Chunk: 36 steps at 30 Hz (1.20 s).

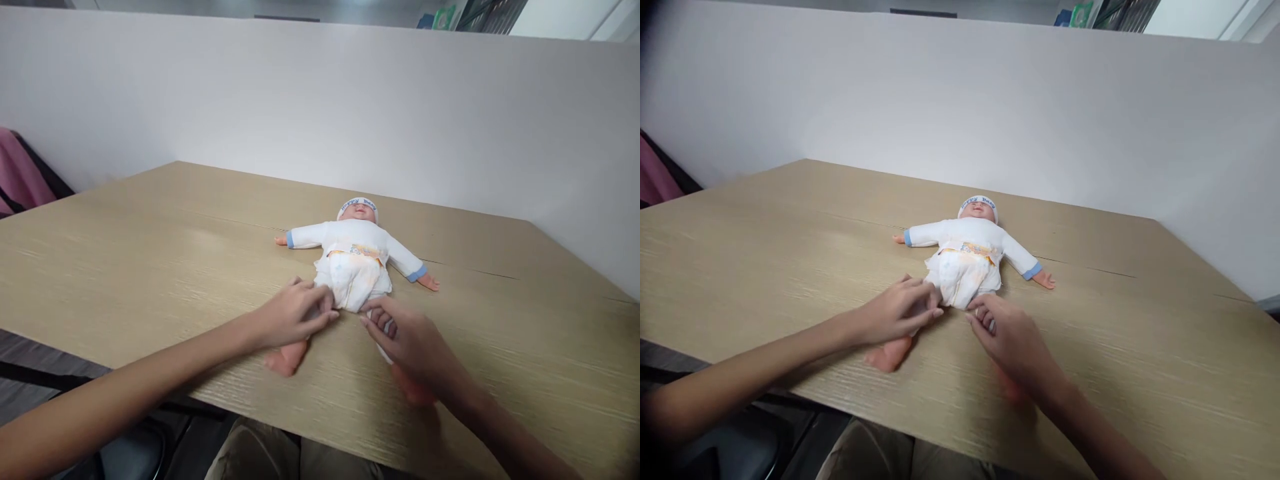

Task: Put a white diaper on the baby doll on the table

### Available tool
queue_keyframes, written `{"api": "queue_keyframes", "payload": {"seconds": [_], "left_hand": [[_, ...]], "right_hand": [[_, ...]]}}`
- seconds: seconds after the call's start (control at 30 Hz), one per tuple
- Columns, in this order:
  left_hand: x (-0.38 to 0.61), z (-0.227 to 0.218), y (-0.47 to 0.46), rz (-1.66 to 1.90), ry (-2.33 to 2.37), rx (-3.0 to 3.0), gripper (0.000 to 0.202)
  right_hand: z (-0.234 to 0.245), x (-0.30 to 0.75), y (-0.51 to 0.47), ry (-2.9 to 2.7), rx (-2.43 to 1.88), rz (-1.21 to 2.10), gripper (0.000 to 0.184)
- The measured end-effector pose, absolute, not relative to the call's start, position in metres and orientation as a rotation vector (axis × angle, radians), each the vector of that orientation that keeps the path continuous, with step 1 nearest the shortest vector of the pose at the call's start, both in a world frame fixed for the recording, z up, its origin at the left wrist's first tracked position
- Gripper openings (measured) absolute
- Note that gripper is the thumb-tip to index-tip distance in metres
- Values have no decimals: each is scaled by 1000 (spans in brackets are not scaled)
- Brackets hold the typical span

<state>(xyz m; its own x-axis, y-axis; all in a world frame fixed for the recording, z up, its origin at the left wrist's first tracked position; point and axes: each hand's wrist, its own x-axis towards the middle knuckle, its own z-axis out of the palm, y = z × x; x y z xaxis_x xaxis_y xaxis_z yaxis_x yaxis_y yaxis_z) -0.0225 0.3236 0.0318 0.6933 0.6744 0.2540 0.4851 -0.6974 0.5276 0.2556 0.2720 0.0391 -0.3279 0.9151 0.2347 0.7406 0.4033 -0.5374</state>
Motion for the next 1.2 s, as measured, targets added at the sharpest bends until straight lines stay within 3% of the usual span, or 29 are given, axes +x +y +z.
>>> {"api": "queue_keyframes", "payload": {"seconds": [0.23,0.4,0.5,0.83,1.2], "left_hand": [[-3,28,336,691,1187,2307,36],[2,22,338,689,1232,2327,38],[-1,19,335,737,1191,2349,36],[-4,21,336,980,920,2304,19],[-1,16,339,983,1014,2057,20]], "right_hand": [[29,237,284,-2164,-1500,127,24],[20,232,276,-2144,-1525,51,17],[18,232,272,-2139,-1502,78,8],[18,231,271,-2126,-1436,203,11],[21,230,280,-1760,-1608,481,28]]}}
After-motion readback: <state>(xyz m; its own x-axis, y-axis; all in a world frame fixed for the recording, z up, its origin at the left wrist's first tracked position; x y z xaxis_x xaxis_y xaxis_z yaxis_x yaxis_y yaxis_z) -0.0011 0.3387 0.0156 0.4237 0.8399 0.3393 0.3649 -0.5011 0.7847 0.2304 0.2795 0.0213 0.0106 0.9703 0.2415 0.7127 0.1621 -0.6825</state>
